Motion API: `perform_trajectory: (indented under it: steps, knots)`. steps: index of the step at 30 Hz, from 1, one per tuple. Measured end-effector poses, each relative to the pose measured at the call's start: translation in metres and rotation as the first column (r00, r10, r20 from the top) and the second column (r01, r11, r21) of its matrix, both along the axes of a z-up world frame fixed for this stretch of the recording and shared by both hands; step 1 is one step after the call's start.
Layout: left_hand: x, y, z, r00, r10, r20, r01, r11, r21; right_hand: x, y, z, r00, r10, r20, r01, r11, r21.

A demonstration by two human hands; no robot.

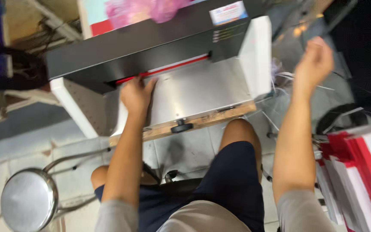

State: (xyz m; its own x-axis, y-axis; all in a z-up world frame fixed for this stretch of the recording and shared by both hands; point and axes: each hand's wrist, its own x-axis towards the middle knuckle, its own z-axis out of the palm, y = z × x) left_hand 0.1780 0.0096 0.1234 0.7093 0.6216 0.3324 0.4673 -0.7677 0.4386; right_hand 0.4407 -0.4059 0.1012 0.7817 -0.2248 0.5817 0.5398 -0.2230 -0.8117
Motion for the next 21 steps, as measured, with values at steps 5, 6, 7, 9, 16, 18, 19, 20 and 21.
perform_trajectory:
  steps: [5,6,7,9,16,18,19,20,21]
  knots:
    - [0.022,0.014,-0.017,0.996,0.078,-0.046,-0.073,0.993,0.087,-0.106,0.028,0.035,0.986,0.167,-0.014,-0.167,0.984,-0.068]
    - [0.025,0.016,-0.019,0.994,0.091,-0.053,-0.084,0.989,0.122,-0.124,0.041,0.044,0.976,0.216,0.004,-0.213,0.965,-0.151]
    - [0.026,0.016,-0.021,0.993,0.105,-0.059,-0.094,0.983,0.156,-0.14,0.055,0.053,0.964,0.266,0.018,-0.255,0.938,-0.234]
    - [0.022,0.02,-0.022,0.992,0.122,-0.041,-0.112,0.977,0.179,-0.161,0.088,0.067,0.929,0.37,0.008,-0.353,0.893,-0.281]
    - [0.006,0.033,-0.029,0.989,0.14,0.056,-0.147,0.975,0.164,-0.153,0.167,0.048,0.865,0.354,-0.356,-0.487,0.765,-0.421]
    - [-0.002,0.038,-0.024,0.991,0.121,0.059,-0.128,0.982,0.136,-0.137,0.181,0.042,0.828,0.333,-0.452,-0.532,0.72,-0.445]
    - [-0.005,0.04,-0.019,0.995,0.09,0.054,-0.095,0.99,0.109,-0.129,0.188,0.042,0.798,0.329,-0.505,-0.567,0.694,-0.443]
    - [-0.008,0.042,-0.014,0.997,0.063,0.048,-0.067,0.994,0.084,-0.124,0.195,0.043,0.762,0.329,-0.558,-0.606,0.665,-0.436]
    - [-0.011,0.043,-0.009,0.998,0.058,0.002,-0.058,0.998,-0.025,-0.123,0.204,0.045,0.617,0.357,-0.701,-0.691,0.671,-0.267]
